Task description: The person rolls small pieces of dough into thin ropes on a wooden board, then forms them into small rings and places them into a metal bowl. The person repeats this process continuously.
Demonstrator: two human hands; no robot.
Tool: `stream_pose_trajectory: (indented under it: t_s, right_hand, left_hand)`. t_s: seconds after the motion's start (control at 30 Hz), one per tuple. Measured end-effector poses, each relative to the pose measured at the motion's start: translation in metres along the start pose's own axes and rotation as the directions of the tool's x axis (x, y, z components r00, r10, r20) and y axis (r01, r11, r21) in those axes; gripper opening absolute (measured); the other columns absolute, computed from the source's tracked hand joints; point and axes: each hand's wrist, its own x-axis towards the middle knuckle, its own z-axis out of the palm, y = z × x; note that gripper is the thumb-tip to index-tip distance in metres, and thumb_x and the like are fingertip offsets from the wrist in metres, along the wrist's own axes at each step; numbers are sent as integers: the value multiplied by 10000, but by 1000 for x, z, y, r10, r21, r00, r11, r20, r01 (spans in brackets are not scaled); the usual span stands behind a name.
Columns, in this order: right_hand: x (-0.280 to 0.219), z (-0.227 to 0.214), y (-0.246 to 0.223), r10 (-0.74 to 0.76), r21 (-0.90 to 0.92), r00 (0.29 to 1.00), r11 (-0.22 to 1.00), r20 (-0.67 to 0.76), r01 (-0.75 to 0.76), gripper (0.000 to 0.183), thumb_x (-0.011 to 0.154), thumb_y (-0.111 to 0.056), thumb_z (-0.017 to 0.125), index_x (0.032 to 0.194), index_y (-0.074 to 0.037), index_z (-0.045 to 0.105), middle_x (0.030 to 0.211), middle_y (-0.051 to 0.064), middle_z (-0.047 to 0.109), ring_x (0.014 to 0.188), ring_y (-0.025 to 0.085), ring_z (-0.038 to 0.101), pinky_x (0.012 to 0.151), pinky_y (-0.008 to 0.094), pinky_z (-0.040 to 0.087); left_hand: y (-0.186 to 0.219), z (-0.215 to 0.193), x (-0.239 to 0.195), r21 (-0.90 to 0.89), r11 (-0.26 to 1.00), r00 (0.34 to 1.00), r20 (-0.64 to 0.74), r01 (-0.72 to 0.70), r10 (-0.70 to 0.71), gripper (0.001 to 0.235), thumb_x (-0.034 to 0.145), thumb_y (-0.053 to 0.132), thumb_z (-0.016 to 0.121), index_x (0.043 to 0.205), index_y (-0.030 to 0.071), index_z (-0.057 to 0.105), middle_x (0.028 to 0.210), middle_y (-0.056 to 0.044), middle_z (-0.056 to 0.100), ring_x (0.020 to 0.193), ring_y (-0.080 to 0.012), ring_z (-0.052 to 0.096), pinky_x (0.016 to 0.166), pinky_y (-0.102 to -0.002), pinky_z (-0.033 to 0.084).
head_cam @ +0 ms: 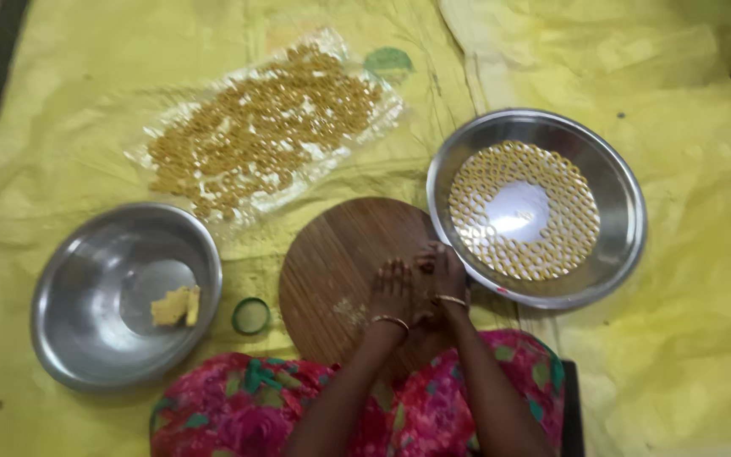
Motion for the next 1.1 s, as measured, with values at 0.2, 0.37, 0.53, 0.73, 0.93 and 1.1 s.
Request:
stream_pose_trajectory:
  t_s: [0.2, 0.37, 0.53, 0.73, 0.93, 1.1]
  right_hand:
    - [2, 0, 0, 4, 14, 1000, 1000, 3, -4, 413, 1106, -319, 427, 1169, 35, 631, 910, 117, 748, 758, 127, 689, 710, 277, 563]
    - [2, -1, 3, 50, 8, 999, 999, 12, -50, 436, 1097, -342, 435, 1184, 36, 634, 902, 100, 737, 749, 115, 675, 696, 270, 553]
    - [-9, 3, -10, -54, -325, 998, 944, 36, 63, 383, 1087, -312, 469, 1197, -2, 665, 947, 105, 759, 813, 156, 716, 767, 313, 568]
    - [-31, 16, -34, -189, -519, 967, 818, 168, 250, 333, 1064, -260, 496, 1240, -31, 663, 1135, 175, 726, 1046, 305, 691, 926, 401, 534]
    - [-82, 22, -37, -276, -704, 829, 437, 487, 559, 522, 1055, -265, 510, 1450, 72, 462, 1507, 287, 464, 1438, 451, 395, 1203, 493, 318]
    - [-101, 42, -29, -74, -775, 802, 221, 593, 593, 819, 965, -427, 522, 1547, 71, 233, 1627, 288, 211, 1517, 433, 173, 1217, 529, 158]
  left_hand:
    - [3, -4, -7, 49, 998, 999, 0, -39, 39, 1238, 823, 783, 600, 1612, -33, 103, 1698, -239, 65, 1576, -396, 18, 1248, -537, -4]
    - [-25, -32, -19, -26, 987, 957, -248, -161, 150, 1100, 848, 734, 646, 1608, 62, 221, 1687, -218, 157, 1503, -426, 171, 1177, -593, 150]
    - [-92, -85, -45, -70, 966, 943, 246, 249, -225, 942, 794, 578, 761, 1496, 37, 444, 1550, -232, 440, 1455, -396, 402, 1230, -559, 296]
    - [-148, -53, -58, 67, 923, 853, 363, 378, -375, 1070, 889, 243, 760, 1640, 37, 26, 1705, -265, -92, 1556, -478, -89, 1241, -581, 13]
    - [-153, 14, -18, -25, 883, 857, 259, 468, -446, 731, 1036, 137, 519, 1626, -26, 120, 1680, -334, -124, 1516, -560, -129, 1209, -654, -23]
    - [-147, 3, -13, -121, 847, 838, 272, 518, -474, 687, 1054, 175, 486, 1603, -4, 114, 1665, -296, -147, 1523, -541, -165, 1223, -658, -46]
